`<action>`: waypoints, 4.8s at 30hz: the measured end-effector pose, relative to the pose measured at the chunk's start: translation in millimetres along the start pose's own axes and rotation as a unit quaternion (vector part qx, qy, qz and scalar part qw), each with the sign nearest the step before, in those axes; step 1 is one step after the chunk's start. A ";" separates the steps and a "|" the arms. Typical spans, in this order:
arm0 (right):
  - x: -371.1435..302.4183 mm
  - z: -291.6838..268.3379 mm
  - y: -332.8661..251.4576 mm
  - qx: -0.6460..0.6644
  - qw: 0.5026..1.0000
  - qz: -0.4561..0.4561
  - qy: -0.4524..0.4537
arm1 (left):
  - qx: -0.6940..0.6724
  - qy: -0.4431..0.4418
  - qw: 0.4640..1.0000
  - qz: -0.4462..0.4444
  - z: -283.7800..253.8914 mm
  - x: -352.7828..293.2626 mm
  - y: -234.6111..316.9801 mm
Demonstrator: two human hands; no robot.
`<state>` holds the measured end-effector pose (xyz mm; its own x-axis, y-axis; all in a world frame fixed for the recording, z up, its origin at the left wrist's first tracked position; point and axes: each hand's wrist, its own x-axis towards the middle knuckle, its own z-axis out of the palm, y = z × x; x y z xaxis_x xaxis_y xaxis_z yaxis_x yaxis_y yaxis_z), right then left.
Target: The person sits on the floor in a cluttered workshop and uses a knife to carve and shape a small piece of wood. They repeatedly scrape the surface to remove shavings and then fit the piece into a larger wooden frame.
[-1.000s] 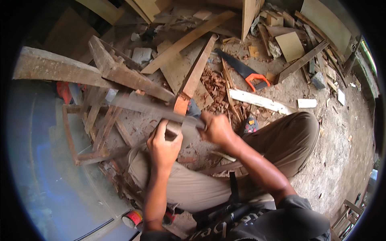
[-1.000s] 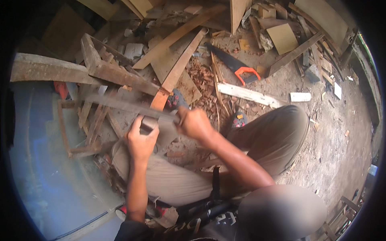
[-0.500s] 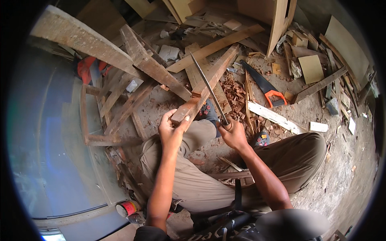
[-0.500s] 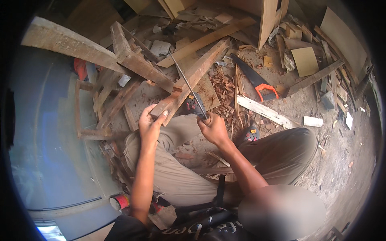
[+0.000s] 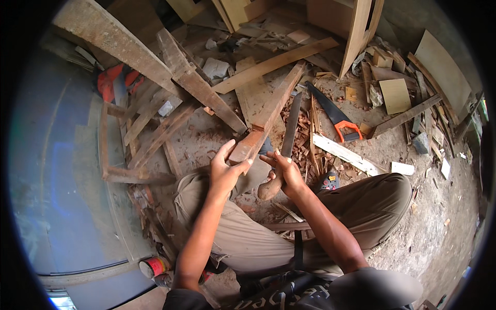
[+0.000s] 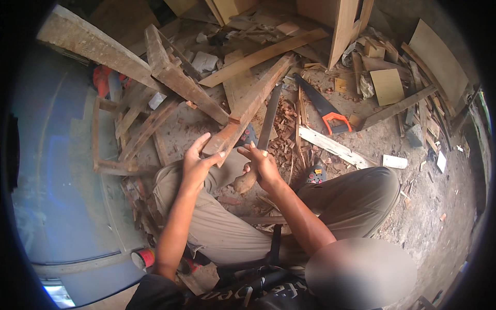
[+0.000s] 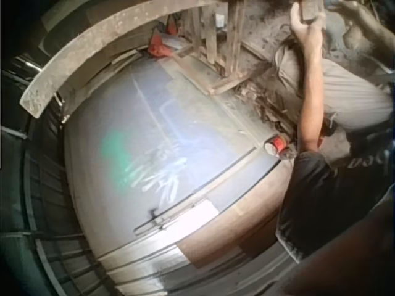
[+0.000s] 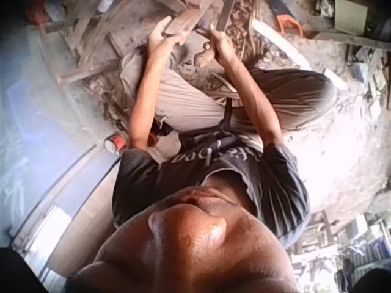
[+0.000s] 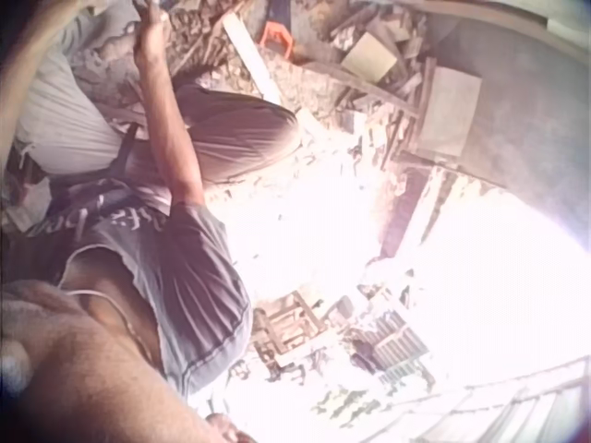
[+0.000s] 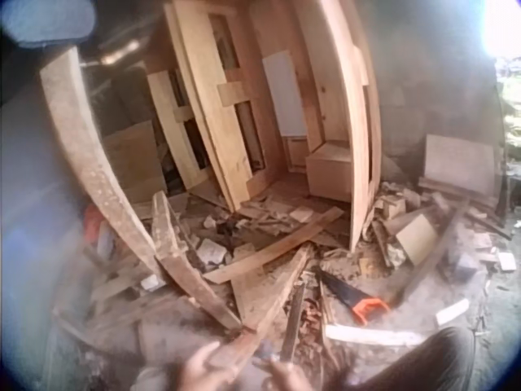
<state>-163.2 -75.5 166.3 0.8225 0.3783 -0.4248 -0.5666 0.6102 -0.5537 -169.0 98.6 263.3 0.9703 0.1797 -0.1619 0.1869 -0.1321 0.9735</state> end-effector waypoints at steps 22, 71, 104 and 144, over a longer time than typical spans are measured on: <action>-32.5 3.2 -42.5 -0.588 0.755 -0.258 0.136 | -0.354 -0.047 0.878 -0.318 -1.0 14.4 -49.9; -83.5 74.6 -59.3 -0.336 0.886 -0.298 0.117 | 0.246 0.115 0.710 0.650 23.7 108.6 158.9; -35.3 132.7 -85.1 -0.422 0.833 -0.353 0.053 | 0.043 0.284 0.758 0.585 14.4 92.0 155.6; -56.5 118.6 -105.4 -0.270 0.905 -0.328 0.008 | 0.120 0.303 0.767 0.553 11.5 88.5 142.8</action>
<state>-144.1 -78.6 333.6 0.9925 0.0453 0.1133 0.0972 0.2683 -0.9584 -54.8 84.4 386.1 0.3197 0.2384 0.9170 -0.6065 -0.6921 0.3914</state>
